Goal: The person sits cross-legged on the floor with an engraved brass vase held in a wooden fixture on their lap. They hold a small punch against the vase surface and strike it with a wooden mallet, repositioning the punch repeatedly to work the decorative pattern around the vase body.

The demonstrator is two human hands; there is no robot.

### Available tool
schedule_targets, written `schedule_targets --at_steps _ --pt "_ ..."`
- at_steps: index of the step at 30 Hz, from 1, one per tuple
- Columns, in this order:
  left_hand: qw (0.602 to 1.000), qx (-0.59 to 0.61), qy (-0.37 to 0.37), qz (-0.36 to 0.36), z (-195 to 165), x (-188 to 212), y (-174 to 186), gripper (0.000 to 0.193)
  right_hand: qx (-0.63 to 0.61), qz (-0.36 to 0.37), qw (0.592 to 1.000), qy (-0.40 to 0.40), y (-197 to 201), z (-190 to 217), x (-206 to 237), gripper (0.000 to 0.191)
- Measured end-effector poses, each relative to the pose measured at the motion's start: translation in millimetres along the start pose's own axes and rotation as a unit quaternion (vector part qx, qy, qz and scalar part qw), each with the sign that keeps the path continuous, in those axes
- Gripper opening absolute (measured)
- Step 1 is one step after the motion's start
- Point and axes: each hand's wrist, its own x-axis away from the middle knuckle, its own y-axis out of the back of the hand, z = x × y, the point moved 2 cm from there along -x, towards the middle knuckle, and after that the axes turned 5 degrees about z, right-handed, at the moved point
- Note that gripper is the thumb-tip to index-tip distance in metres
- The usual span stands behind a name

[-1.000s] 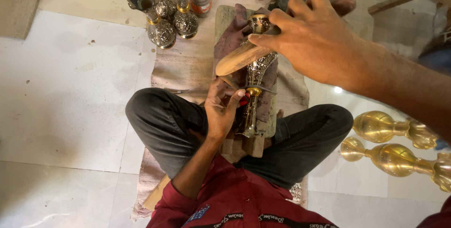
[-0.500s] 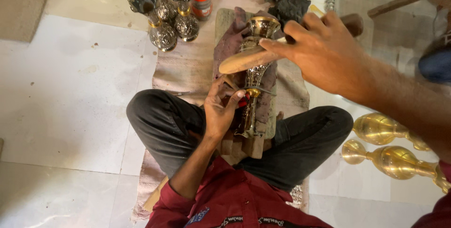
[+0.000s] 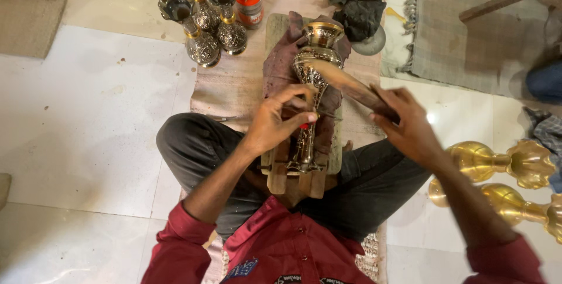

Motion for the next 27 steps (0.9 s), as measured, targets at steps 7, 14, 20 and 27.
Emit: schedule_targets --at_steps 7,14,20,27 --pt "0.969 -0.107 0.107 0.195 -18 -38 -6 0.058 -0.053 -0.116 0.991 0.037 -63 -20 18 0.064" --pt "0.913 -0.271 0.111 0.284 -22 -62 -22 0.061 -0.125 -0.167 0.978 0.023 -83 -10 21 0.064" --pt "0.894 -0.306 0.085 0.315 -17 -75 -31 0.061 -0.089 -0.161 0.983 0.015 -84 -13 32 0.066" --pt "0.863 -0.334 0.146 0.349 -6 -79 -39 0.063 -0.406 -0.16 0.899 -0.04 -84 -34 42 0.062"
